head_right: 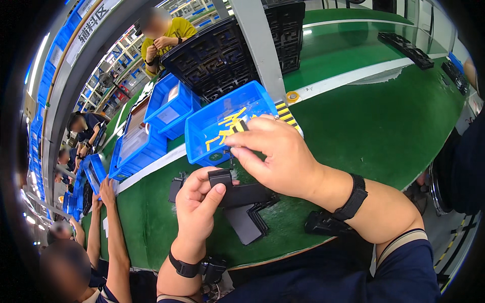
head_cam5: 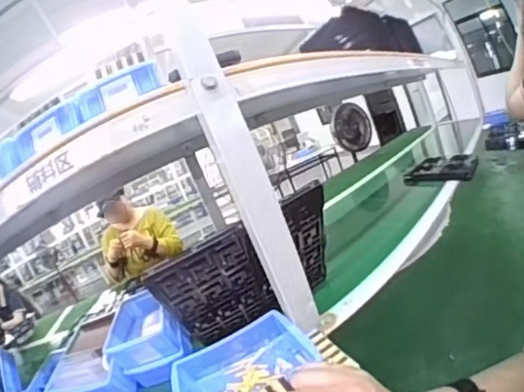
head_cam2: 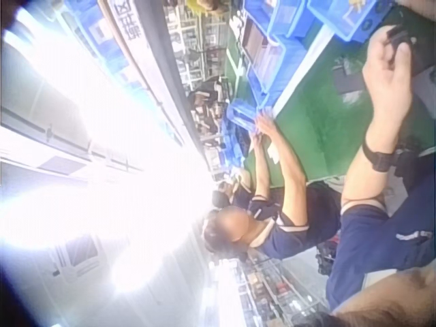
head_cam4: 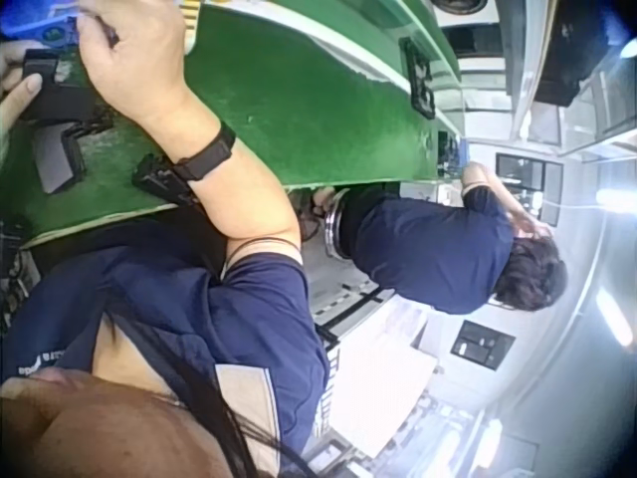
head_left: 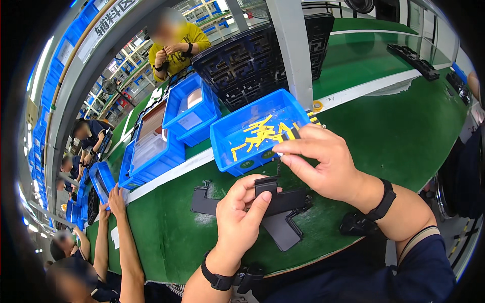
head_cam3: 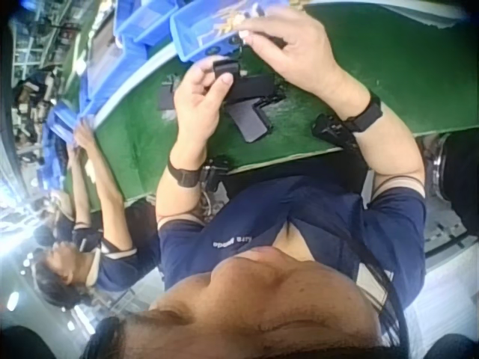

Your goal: Applying small yellow stickers to black plastic components at a workbench.

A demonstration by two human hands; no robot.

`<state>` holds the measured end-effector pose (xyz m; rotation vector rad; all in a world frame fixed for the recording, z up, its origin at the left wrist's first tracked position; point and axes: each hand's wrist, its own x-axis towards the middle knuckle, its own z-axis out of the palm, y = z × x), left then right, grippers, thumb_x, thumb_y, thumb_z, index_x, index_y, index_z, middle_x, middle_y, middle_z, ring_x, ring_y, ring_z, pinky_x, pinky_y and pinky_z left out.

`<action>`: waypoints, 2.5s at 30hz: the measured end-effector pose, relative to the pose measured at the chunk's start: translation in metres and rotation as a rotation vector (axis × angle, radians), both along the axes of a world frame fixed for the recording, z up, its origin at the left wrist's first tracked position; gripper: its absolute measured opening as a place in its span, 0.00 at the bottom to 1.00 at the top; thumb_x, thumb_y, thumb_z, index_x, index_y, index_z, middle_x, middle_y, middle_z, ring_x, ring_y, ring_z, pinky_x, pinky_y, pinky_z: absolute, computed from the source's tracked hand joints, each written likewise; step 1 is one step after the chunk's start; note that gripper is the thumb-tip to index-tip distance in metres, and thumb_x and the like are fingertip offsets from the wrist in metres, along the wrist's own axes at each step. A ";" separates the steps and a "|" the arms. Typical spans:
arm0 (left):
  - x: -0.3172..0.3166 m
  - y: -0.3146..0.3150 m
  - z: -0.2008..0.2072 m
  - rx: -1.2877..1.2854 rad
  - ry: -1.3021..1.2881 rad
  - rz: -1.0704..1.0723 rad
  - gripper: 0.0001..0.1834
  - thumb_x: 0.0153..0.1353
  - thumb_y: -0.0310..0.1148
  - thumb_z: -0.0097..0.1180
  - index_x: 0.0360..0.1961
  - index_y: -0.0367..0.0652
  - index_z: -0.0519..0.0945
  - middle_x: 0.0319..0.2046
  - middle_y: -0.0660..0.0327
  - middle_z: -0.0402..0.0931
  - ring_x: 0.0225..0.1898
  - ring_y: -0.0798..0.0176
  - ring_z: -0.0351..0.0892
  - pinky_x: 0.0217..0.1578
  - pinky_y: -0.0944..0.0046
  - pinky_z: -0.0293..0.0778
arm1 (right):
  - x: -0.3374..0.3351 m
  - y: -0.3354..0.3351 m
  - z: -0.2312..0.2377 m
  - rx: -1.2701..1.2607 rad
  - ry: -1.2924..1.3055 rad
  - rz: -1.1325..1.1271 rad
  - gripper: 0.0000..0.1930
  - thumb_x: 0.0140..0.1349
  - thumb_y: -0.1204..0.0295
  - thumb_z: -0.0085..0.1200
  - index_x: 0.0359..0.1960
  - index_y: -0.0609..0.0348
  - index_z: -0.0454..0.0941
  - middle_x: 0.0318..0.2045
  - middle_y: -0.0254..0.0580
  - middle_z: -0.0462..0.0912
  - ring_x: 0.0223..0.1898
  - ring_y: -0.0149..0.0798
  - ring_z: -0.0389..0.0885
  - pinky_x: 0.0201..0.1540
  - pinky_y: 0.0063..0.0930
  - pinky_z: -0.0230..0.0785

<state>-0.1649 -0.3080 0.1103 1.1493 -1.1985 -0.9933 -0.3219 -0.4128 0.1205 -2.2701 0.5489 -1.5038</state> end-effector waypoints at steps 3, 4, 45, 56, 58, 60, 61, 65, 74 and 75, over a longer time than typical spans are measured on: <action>-0.001 0.000 0.004 0.026 -0.012 0.006 0.13 0.59 0.22 0.50 0.45 0.32 0.69 0.37 0.54 0.77 0.40 0.64 0.78 0.44 0.66 0.73 | -0.002 0.002 0.000 0.053 0.079 0.018 0.06 0.48 0.76 0.58 0.30 0.58 0.81 0.20 0.41 0.76 0.24 0.39 0.74 0.28 0.29 0.65; -0.001 0.000 0.003 0.026 -0.012 0.005 0.13 0.59 0.22 0.50 0.45 0.32 0.69 0.37 0.54 0.77 0.40 0.64 0.78 0.44 0.66 0.73 | -0.002 0.002 0.000 0.053 0.080 0.017 0.06 0.48 0.76 0.58 0.30 0.58 0.81 0.20 0.41 0.76 0.24 0.39 0.74 0.28 0.29 0.65; 0.024 -0.007 0.012 -0.203 -0.654 0.082 0.15 0.50 0.20 0.57 0.42 0.37 0.75 0.28 0.60 0.74 0.27 0.69 0.75 0.28 0.71 0.71 | 0.013 0.017 -0.015 0.555 0.099 0.338 0.16 0.55 0.76 0.53 0.47 0.58 0.72 0.26 0.45 0.80 0.27 0.41 0.79 0.32 0.29 0.69; 0.052 -0.018 -0.015 0.246 -0.671 0.076 0.10 0.51 0.23 0.57 0.37 0.38 0.75 0.26 0.63 0.74 0.25 0.70 0.72 0.27 0.70 0.69 | 0.009 0.006 -0.015 0.646 -0.057 0.249 0.05 0.52 0.77 0.57 0.31 0.63 0.78 0.30 0.37 0.79 0.35 0.28 0.76 0.41 0.22 0.68; 0.053 -0.017 -0.017 0.191 -1.111 0.085 0.16 0.45 0.25 0.60 0.38 0.40 0.75 0.28 0.56 0.73 0.25 0.64 0.73 0.29 0.65 0.70 | 0.009 0.007 -0.013 0.652 -0.051 0.242 0.05 0.53 0.77 0.57 0.31 0.63 0.79 0.31 0.37 0.79 0.35 0.27 0.76 0.42 0.22 0.68; 0.039 -0.014 -0.004 0.194 -1.128 0.125 0.17 0.44 0.29 0.62 0.38 0.38 0.75 0.31 0.55 0.74 0.29 0.58 0.74 0.31 0.62 0.71 | 0.010 0.010 -0.009 0.627 -0.037 0.201 0.05 0.53 0.77 0.56 0.31 0.63 0.79 0.31 0.37 0.79 0.35 0.29 0.76 0.41 0.23 0.68; 0.032 -0.012 0.004 0.199 -1.147 0.170 0.19 0.44 0.32 0.63 0.38 0.37 0.75 0.33 0.53 0.74 0.32 0.52 0.75 0.33 0.59 0.72 | 0.011 0.008 -0.011 0.631 -0.037 0.194 0.05 0.53 0.77 0.56 0.31 0.63 0.79 0.31 0.37 0.79 0.35 0.29 0.76 0.41 0.23 0.68; 0.008 0.006 0.023 -0.049 -1.045 -0.200 0.39 0.34 0.45 0.70 0.48 0.36 0.71 0.33 0.51 0.72 0.37 0.51 0.73 0.38 0.57 0.71 | 0.011 0.006 -0.016 0.467 -0.062 0.191 0.06 0.51 0.76 0.56 0.31 0.63 0.79 0.29 0.41 0.80 0.32 0.35 0.78 0.35 0.25 0.69; 0.007 0.005 0.014 0.060 -1.018 -0.227 0.47 0.31 0.45 0.72 0.52 0.32 0.67 0.34 0.52 0.71 0.37 0.49 0.72 0.39 0.56 0.69 | 0.011 0.013 -0.016 0.419 -0.040 0.200 0.05 0.50 0.74 0.59 0.28 0.61 0.81 0.28 0.40 0.80 0.32 0.37 0.78 0.35 0.27 0.69; 0.001 0.007 0.018 -0.015 -1.061 -0.223 0.47 0.31 0.46 0.72 0.52 0.31 0.67 0.34 0.50 0.70 0.37 0.49 0.72 0.39 0.56 0.69 | 0.011 0.013 -0.016 0.419 -0.039 0.199 0.05 0.50 0.74 0.59 0.28 0.61 0.81 0.28 0.40 0.80 0.32 0.37 0.78 0.35 0.27 0.69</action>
